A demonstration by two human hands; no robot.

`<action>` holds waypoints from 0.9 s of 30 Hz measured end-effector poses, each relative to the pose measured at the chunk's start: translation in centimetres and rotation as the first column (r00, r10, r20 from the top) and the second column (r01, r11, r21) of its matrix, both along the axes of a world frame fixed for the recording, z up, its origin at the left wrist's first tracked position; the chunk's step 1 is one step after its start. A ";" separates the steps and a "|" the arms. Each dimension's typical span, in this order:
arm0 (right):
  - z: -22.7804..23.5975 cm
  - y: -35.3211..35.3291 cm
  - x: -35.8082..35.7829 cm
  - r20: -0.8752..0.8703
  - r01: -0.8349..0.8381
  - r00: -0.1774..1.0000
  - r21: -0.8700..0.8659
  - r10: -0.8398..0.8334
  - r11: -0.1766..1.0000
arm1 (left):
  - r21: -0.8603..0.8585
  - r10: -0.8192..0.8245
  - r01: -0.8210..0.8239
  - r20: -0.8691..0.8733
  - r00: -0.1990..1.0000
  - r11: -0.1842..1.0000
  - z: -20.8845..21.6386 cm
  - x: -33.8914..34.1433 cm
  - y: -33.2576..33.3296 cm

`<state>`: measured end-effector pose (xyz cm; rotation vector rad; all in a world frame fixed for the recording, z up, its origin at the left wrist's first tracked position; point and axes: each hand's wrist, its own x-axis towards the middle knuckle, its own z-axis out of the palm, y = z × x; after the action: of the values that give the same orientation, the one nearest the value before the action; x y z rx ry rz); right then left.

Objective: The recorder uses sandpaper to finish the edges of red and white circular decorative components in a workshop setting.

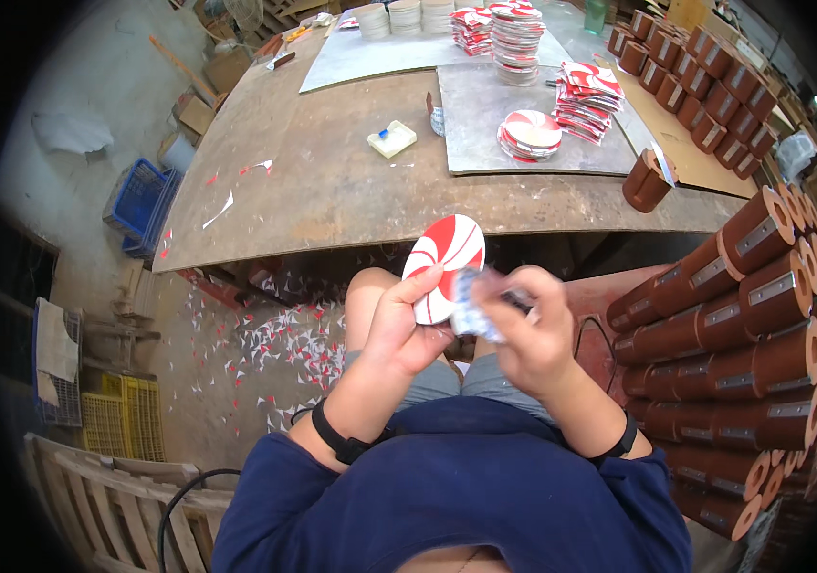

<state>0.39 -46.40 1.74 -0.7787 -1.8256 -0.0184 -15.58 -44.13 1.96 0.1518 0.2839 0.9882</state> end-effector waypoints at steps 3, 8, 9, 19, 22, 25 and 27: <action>0.1 1.0 0.7 0.100 0.089 0.991 -0.003 -0.089 0.996 | 0.062 -0.001 0.004 -0.048 0.999 0.998 0.1 -0.5 -0.3; 0.5 1.3 1.3 -0.048 0.152 0.986 -0.109 -0.158 0.982 | -0.022 0.136 -0.141 -0.150 0.979 0.990 0.5 0.4 -0.4; 1.5 0.8 1.2 0.032 0.073 0.997 -0.078 -0.070 0.994 | 0.005 0.093 -0.093 -0.119 0.989 0.996 0.2 0.3 0.2; 0.9 1.0 1.3 0.101 0.110 0.989 0.010 -0.111 0.994 | 0.159 0.244 -0.203 -0.302 0.922 0.966 0.1 -0.4 -0.1; -0.3 1.4 1.6 0.147 0.101 0.984 0.002 -0.100 0.995 | 0.161 0.233 -0.191 -0.303 0.924 0.968 0.4 -0.5 0.0; -1.7 2.2 2.5 0.102 0.349 0.935 -0.108 -0.338 0.931 | 0.173 0.325 -0.284 -0.307 0.894 0.943 0.5 -0.3 -0.3; -0.6 1.1 1.9 0.092 0.289 0.954 -0.046 -0.284 0.956 | 0.197 0.322 -0.270 -0.317 0.892 0.943 0.4 0.0 0.0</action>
<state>2.26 -45.33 1.18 -1.0948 -1.7842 -0.1893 -15.63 -44.13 2.31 0.4305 0.5691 1.2887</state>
